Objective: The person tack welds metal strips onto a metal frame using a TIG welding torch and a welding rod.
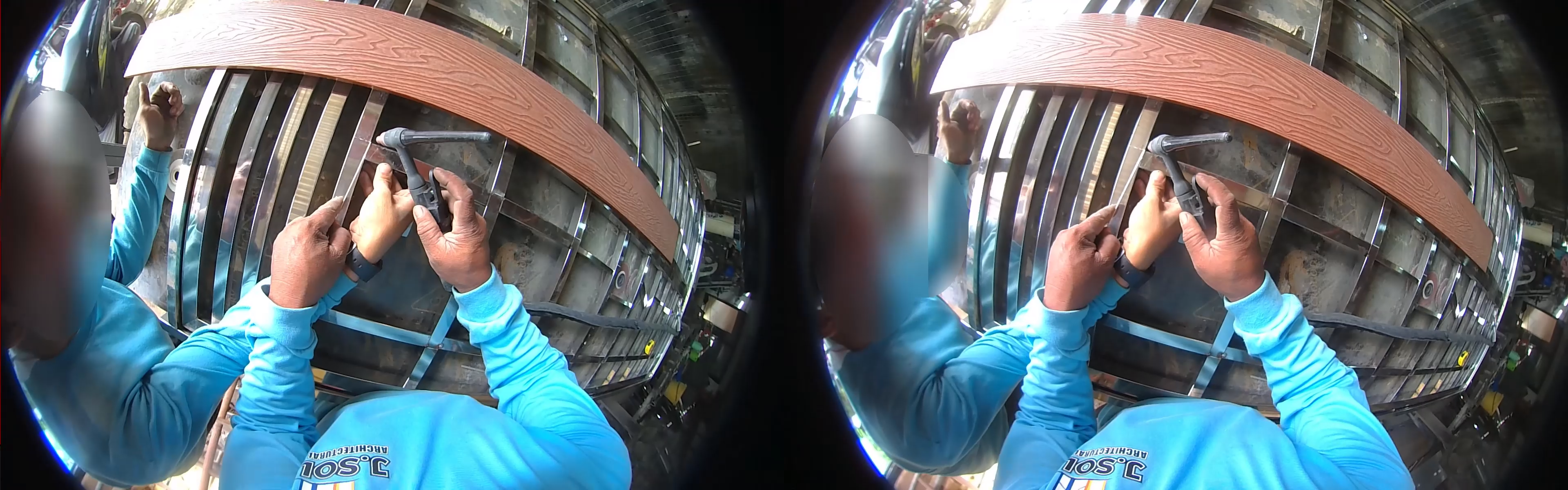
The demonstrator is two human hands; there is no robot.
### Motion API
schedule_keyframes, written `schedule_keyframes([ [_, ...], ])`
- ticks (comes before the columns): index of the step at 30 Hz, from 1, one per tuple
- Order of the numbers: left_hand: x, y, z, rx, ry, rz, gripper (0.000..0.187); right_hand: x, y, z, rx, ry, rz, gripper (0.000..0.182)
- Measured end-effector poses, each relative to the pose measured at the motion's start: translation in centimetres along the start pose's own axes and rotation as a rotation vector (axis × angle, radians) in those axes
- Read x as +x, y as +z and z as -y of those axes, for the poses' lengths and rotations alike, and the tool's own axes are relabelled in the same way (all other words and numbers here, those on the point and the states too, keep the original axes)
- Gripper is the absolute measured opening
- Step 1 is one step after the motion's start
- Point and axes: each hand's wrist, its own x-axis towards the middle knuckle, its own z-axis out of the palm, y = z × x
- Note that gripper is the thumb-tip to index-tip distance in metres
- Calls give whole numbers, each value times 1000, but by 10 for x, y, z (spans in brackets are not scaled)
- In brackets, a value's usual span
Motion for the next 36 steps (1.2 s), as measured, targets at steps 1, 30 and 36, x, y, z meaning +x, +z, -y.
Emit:
schedule_keyframes([
  [1,0,-1,0,2,-8,3,39,0,0,2,6,3,1,56],
  [30,-1,0,2,46,-7,20,39,19,-5,15,-82,-94,90,50],
  [36,-1,0,2,40,-4,18,39,16,-2,11,-69,-102,56,50],
])
